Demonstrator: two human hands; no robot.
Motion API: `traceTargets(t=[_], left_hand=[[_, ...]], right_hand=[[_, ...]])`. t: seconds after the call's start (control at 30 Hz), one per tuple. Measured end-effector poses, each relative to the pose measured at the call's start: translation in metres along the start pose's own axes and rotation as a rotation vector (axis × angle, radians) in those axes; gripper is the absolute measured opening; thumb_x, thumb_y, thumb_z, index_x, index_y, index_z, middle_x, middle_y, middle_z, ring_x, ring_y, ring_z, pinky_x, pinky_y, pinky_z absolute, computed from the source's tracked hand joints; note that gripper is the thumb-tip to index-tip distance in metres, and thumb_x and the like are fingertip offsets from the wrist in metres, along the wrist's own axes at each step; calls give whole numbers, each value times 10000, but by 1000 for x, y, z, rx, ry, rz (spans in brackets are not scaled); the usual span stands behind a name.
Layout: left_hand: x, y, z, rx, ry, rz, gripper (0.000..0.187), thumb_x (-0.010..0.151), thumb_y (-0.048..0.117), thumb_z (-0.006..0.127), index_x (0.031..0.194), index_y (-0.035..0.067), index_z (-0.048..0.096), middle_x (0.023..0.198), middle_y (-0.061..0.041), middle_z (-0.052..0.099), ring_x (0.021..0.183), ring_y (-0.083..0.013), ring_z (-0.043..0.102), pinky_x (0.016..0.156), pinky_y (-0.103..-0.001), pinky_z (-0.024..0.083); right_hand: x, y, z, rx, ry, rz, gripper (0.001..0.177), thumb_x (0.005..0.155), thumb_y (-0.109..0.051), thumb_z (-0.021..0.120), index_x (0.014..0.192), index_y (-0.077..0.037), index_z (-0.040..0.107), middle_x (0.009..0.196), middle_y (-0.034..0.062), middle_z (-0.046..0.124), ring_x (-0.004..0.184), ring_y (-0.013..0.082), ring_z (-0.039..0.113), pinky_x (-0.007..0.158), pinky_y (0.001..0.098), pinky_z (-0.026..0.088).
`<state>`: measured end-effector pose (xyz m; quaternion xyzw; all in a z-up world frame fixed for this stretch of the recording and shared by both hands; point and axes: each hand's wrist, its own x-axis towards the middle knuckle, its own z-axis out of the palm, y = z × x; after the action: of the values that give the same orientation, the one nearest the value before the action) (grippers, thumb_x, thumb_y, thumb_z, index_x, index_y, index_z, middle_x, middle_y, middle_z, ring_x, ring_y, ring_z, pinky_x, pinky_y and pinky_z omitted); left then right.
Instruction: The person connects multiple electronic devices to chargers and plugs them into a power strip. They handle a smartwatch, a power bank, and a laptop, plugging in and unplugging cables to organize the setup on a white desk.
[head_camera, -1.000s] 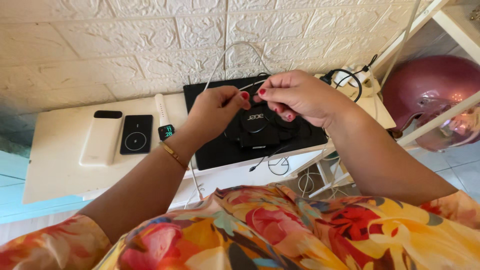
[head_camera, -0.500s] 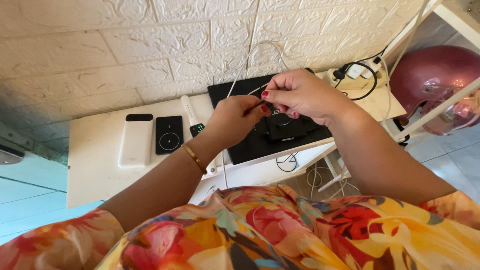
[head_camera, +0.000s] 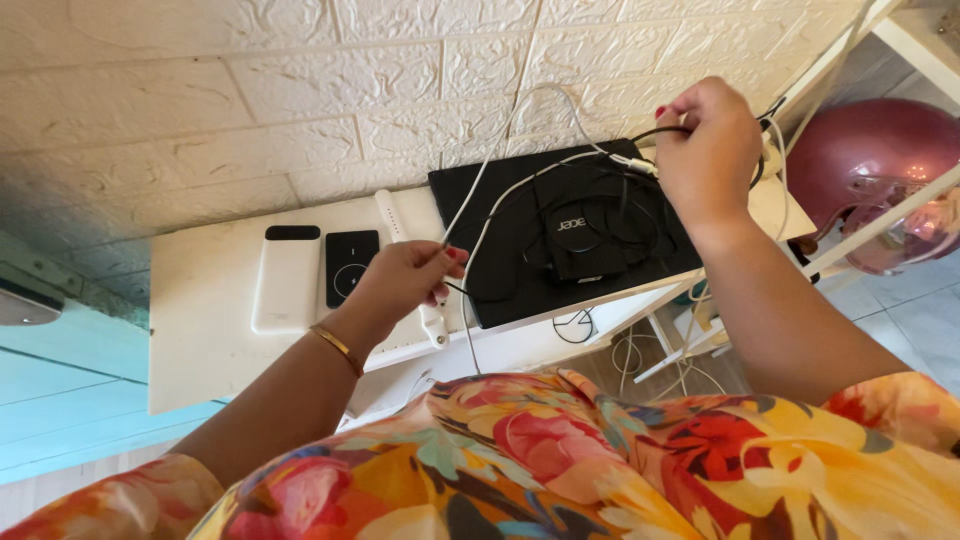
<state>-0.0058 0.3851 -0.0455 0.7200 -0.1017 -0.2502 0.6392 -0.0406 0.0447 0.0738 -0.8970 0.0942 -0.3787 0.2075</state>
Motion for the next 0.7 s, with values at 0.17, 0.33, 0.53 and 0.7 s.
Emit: traceTargets(t=[0.17, 0.33, 0.53, 0.7], left_hand=[[-17, -12, -40, 600, 401, 227, 429, 885, 445, 743, 1139, 100, 759, 1033, -81, 722, 941, -246, 699, 838, -403, 544], [-33, -26, -92, 1066, 692, -188, 602, 757, 466, 838, 1258, 184, 663, 1315, -95, 538, 1236, -329, 519, 918, -490, 512], [-20, -49, -122, 1106, 579, -464, 917, 681, 546, 893, 1384, 94, 515, 1353, -145, 514, 1271, -351, 513, 948, -488, 532], [9, -72, -138, 1012, 605, -460, 1113, 583, 480, 956, 1392, -39, 394, 1324, -244, 525, 1213, -367, 566, 985, -441, 520]], right_hand=[[10, -22, 21, 96, 217, -435, 172, 1195, -116, 527, 1069, -1, 553, 1054, 169, 512, 920, 281, 562, 884, 383, 501], [-2, -57, 49, 127, -125, -173, 509, 1223, -364, 307, 991, 12, 560, 888, 152, 534, 853, 283, 585, 820, 414, 502], [-36, -91, 73, 655, -535, 238, 462, 1107, -409, 423, 995, -6, 619, 843, 85, 642, 690, 154, 652, 576, 308, 526], [-38, -98, 85, 992, -704, 394, 246, 1055, -224, 516, 1143, -37, 649, 901, 67, 698, 736, 121, 664, 690, 268, 560]])
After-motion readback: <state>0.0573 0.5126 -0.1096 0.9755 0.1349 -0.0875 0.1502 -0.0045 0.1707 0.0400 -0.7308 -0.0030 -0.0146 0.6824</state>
